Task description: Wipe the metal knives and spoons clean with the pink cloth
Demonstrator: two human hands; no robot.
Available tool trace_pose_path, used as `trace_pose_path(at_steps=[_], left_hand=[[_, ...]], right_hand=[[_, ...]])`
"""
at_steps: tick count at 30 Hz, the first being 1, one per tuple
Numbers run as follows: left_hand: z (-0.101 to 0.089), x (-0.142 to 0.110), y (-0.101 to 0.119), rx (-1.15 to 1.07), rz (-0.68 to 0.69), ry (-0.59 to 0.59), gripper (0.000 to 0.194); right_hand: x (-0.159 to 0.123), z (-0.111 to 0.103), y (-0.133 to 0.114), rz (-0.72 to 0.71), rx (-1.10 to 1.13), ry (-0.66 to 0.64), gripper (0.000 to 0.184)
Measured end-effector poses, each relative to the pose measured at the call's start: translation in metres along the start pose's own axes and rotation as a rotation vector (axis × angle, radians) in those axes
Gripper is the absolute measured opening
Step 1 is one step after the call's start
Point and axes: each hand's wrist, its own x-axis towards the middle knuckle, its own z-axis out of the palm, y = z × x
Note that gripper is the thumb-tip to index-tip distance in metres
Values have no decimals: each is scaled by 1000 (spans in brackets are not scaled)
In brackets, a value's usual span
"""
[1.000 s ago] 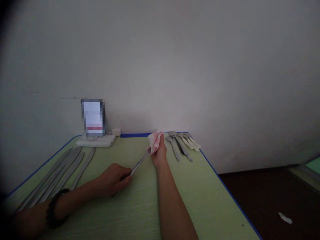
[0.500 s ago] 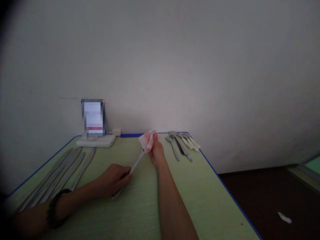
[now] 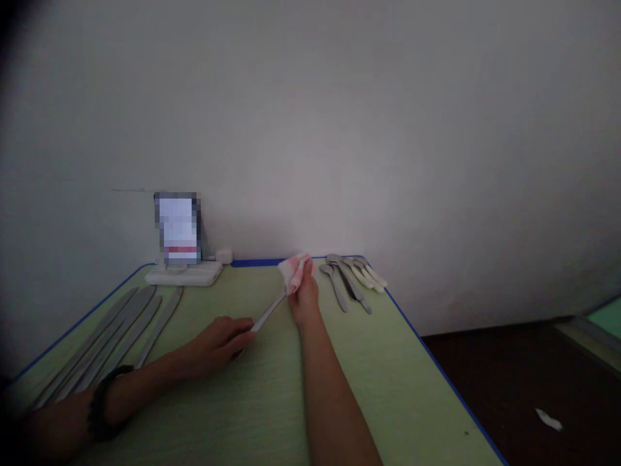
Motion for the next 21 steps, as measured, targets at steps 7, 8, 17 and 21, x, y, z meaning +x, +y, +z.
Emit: trace_pose_path(at_steps=[7, 8, 17, 21], left_hand=[[3, 2, -2, -161, -17, 53, 33], [4, 4, -3, -188, -41, 63, 33], [7, 10, -7, -302, -112, 147, 37], [6, 11, -5, -342, -128, 204, 41]], right_hand=[[2, -4, -9, -17, 115, 76, 29], [1, -2, -7, 4, 72, 22, 29], [-8, 3, 7, 180, -190, -229, 34], [-7, 5, 7, 124, -140, -214, 34]])
